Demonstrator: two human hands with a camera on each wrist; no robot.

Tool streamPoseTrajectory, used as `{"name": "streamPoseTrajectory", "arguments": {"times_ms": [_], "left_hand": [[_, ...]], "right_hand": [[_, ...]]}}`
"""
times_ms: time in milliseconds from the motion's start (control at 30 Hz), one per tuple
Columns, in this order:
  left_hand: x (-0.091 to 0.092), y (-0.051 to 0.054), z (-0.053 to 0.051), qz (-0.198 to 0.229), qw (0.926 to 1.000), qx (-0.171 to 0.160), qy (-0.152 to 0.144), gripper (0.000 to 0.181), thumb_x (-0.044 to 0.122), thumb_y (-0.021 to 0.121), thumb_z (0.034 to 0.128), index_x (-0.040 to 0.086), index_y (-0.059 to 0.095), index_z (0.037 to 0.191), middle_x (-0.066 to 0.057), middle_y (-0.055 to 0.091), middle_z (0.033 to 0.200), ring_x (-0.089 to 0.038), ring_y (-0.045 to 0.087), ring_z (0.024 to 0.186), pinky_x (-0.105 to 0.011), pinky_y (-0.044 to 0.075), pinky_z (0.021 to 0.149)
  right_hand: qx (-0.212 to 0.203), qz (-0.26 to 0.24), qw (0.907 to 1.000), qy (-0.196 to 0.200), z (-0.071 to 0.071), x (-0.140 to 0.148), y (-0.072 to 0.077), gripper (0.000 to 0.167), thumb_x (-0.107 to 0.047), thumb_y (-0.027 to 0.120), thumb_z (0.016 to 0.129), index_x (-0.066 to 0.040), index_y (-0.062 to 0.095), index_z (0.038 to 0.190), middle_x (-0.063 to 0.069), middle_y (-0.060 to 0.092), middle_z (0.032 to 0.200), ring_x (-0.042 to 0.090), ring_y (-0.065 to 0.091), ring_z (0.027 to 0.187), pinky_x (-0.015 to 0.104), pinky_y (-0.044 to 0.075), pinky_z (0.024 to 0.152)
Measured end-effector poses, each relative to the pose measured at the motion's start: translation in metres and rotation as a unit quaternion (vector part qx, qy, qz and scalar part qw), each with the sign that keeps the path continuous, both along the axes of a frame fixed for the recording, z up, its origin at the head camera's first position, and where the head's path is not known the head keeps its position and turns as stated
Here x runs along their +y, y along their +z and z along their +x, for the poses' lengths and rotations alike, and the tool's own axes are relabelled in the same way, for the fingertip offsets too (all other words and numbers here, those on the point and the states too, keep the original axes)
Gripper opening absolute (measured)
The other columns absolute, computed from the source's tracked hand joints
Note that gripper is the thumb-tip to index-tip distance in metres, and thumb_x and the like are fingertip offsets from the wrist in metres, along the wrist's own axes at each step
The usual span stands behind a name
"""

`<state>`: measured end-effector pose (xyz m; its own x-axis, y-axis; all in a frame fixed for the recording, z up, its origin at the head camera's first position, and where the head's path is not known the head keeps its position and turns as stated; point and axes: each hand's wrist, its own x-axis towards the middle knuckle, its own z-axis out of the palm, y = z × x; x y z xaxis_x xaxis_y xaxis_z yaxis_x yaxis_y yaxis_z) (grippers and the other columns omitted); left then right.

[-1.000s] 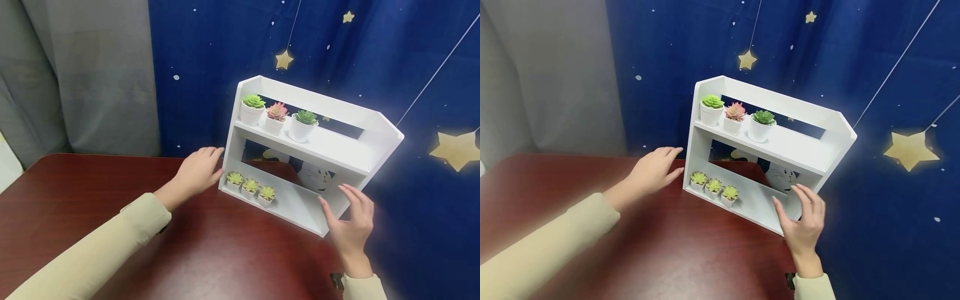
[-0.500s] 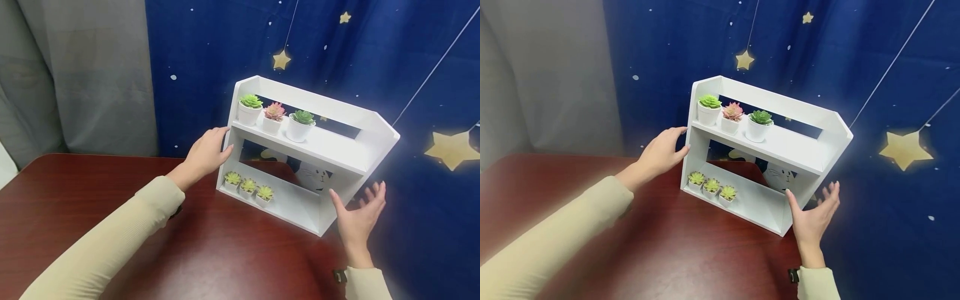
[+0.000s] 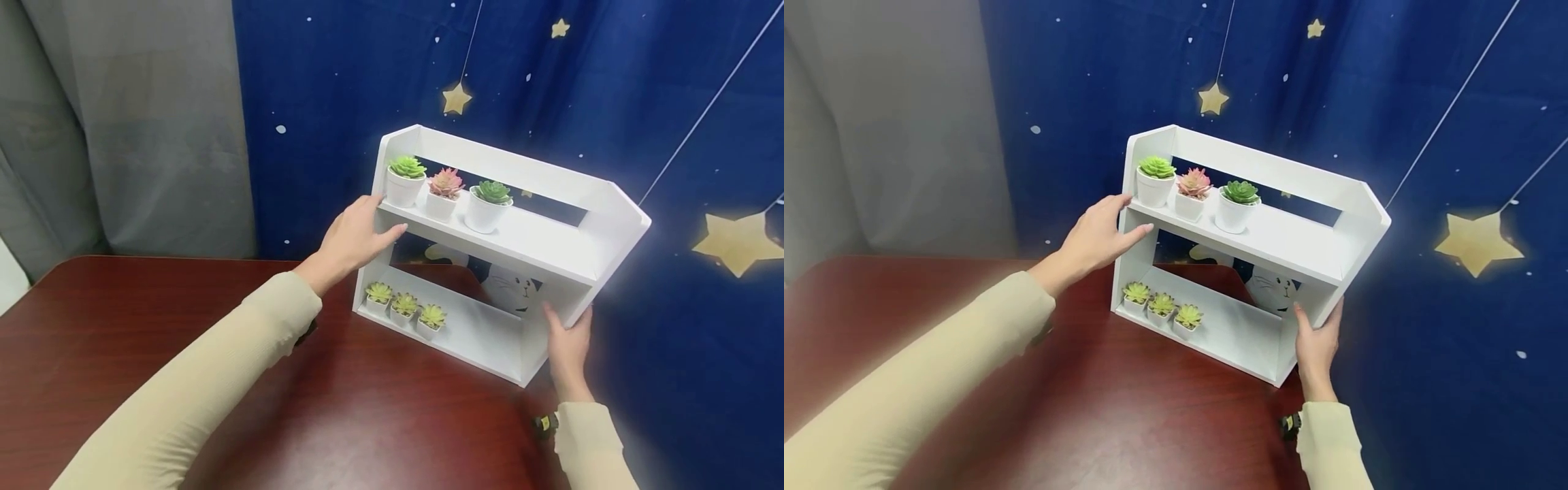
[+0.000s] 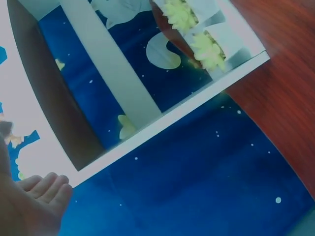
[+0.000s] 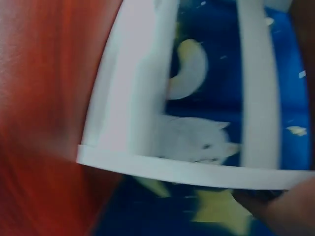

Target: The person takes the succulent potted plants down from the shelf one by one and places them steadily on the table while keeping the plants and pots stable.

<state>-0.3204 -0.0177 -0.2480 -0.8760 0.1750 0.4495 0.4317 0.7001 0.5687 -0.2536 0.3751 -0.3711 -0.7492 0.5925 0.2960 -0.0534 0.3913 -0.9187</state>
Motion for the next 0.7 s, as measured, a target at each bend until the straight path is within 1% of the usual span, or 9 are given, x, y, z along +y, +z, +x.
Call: {"name": "streamPoseTrajectory", "arguments": {"times_ms": [33,100,167,200,233,333,467,633,700], "left_hand": [[0.001,0.003,-0.001,0.01,0.9999,-0.004,-0.002,0.081,0.057,0.064,0.0922,0.01,0.039,0.154,-0.012,0.05,0.152,-0.029,0.052,0.137,-0.05,0.047,0.111],[0.005,0.006,-0.002,0.035,0.9992,-0.016,-0.007,0.086,0.062,0.064,0.0896,0.012,0.038,0.155,-0.011,0.048,0.155,-0.028,0.05,0.139,-0.051,0.046,0.113],[0.01,0.008,-0.003,0.062,0.9976,-0.025,-0.015,0.088,0.061,0.066,0.0885,0.013,0.035,0.156,-0.01,0.046,0.156,-0.028,0.048,0.141,-0.052,0.044,0.114],[0.014,0.008,-0.003,0.076,0.9966,-0.025,-0.018,0.088,0.06,0.067,0.0888,0.014,0.034,0.157,-0.01,0.045,0.156,-0.027,0.047,0.141,-0.052,0.043,0.115],[0.018,0.009,-0.004,0.087,0.9958,-0.023,-0.017,0.087,0.057,0.067,0.0894,0.014,0.034,0.157,-0.01,0.046,0.156,-0.027,0.047,0.141,-0.052,0.043,0.115],[0.029,0.01,-0.004,0.128,0.9916,-0.014,-0.007,0.08,0.05,0.069,0.0912,0.015,0.036,0.155,-0.01,0.051,0.151,-0.026,0.052,0.136,-0.051,0.047,0.112],[0.037,0.016,-0.004,0.171,0.9849,-0.006,0.023,0.07,0.04,0.07,0.0923,0.01,0.043,0.15,-0.012,0.057,0.143,-0.027,0.058,0.13,-0.048,0.05,0.108],[0.047,0.023,-0.006,0.201,0.9787,-0.022,0.034,0.069,0.032,0.07,0.0934,0.004,0.042,0.15,-0.015,0.055,0.147,-0.028,0.054,0.136,-0.044,0.045,0.115],[0.05,0.025,-0.009,0.216,0.9746,-0.034,0.049,0.067,0.031,0.069,0.0937,0.003,0.042,0.149,-0.015,0.055,0.147,-0.027,0.053,0.137,-0.043,0.044,0.116]], "right_hand": [[-0.023,-0.006,0.9997,0.007,-0.002,0.003,-0.006,0.075,-0.047,0.055,0.101,-0.026,0.019,0.162,0.018,0.038,0.16,0.039,0.038,0.147,0.058,0.031,0.121],[-0.066,-0.004,0.9977,0.015,-0.004,0.007,-0.018,0.07,-0.042,0.049,0.104,-0.015,0.019,0.162,0.024,0.036,0.16,0.044,0.036,0.147,0.059,0.028,0.122],[-0.089,0.019,0.9958,0.012,-0.003,0.011,-0.031,0.06,-0.031,0.045,0.105,-0.002,0.031,0.155,0.031,0.044,0.151,0.048,0.042,0.141,0.06,0.032,0.119],[-0.098,0.039,0.9944,0.007,-0.001,0.012,-0.036,0.057,-0.025,0.045,0.104,0.005,0.035,0.151,0.036,0.047,0.145,0.051,0.045,0.136,0.062,0.034,0.116],[-0.098,0.056,0.9936,0.004,0.0,0.014,-0.039,0.053,-0.019,0.045,0.103,0.009,0.038,0.147,0.038,0.049,0.14,0.053,0.048,0.132,0.063,0.037,0.114],[-0.086,0.062,0.9943,0.009,0.003,0.016,-0.041,0.05,-0.008,0.044,0.098,0.012,0.04,0.143,0.039,0.051,0.136,0.054,0.051,0.127,0.064,0.039,0.111],[-0.088,0.057,0.9941,0.027,0.002,0.015,-0.037,0.051,-0.006,0.042,0.097,0.012,0.038,0.144,0.039,0.05,0.136,0.054,0.05,0.127,0.065,0.04,0.11],[-0.101,0.049,0.9931,0.033,0.0,0.014,-0.036,0.052,-0.005,0.042,0.094,0.012,0.039,0.143,0.039,0.051,0.134,0.052,0.051,0.124,0.063,0.041,0.108],[-0.102,0.05,0.9928,0.036,-0.001,0.014,-0.036,0.053,-0.004,0.042,0.093,0.012,0.039,0.143,0.038,0.051,0.135,0.051,0.051,0.125,0.062,0.04,0.108]]}}
